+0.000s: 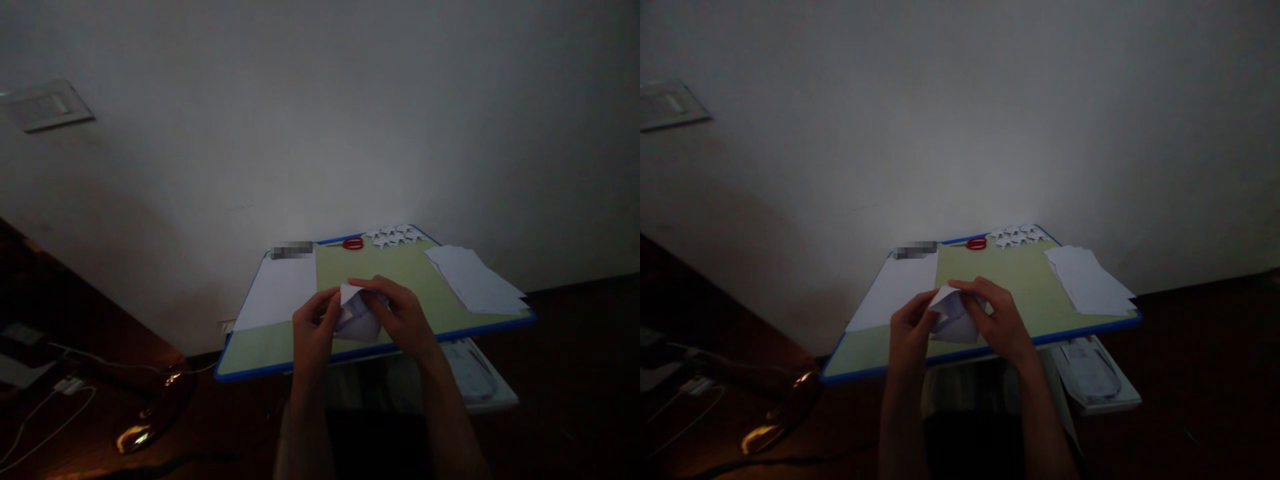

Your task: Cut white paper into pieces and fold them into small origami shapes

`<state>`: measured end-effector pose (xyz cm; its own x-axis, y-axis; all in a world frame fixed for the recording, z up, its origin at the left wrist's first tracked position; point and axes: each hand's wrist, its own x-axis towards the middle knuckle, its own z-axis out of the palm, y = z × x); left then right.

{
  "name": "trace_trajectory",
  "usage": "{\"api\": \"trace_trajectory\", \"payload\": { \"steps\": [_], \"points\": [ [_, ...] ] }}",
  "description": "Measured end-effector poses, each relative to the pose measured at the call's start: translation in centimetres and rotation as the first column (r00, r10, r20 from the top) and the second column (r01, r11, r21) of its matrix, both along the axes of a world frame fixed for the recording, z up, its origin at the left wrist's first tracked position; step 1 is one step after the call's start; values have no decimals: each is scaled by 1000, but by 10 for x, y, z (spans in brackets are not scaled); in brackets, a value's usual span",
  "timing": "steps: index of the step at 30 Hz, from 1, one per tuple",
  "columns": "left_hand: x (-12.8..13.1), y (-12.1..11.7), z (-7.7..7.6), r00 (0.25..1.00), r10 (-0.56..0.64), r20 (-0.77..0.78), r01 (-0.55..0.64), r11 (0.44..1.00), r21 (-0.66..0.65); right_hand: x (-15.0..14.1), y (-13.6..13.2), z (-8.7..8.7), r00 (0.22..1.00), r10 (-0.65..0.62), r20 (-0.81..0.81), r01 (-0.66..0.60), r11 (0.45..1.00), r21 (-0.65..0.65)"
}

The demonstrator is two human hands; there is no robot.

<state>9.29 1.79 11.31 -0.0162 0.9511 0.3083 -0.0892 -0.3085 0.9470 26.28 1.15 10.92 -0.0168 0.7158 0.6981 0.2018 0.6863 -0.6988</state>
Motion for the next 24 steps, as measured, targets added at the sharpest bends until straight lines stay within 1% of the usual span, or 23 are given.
{"api": "trace_trajectory", "payload": {
  "steps": [3,8,12,15,19,20,22,24],
  "points": [
    [-4,-1,3,1000,-23,-13,22,1000,-14,1,-1,2,999,26,-19,-26,1000,-6],
    [-4,-2,4,1000,14,1,-14,1000,2,3,-2,3,998,70,2,-70,998,1],
    [-3,-3,4,1000,10,17,-9,1000,-9,2,-1,3,996,90,12,-90,996,-13],
    [-4,-4,6,1000,29,3,-29,1000,9,-1,-2,5,997,76,-22,-76,996,-43],
    [-3,-4,7,996,86,8,-86,995,52,-1,-6,6,997,60,-54,-65,992,-110],
    [-3,-4,7,996,94,10,-94,994,60,0,-7,6,994,82,-66,-89,988,-124],
    [-3,-2,5,995,98,13,-99,993,64,5,-7,4,980,164,-114,-179,973,-143],
    [-4,0,2,996,90,21,-91,994,59,10,-6,1,947,248,-203,-278,950,-139]
  ]
}}
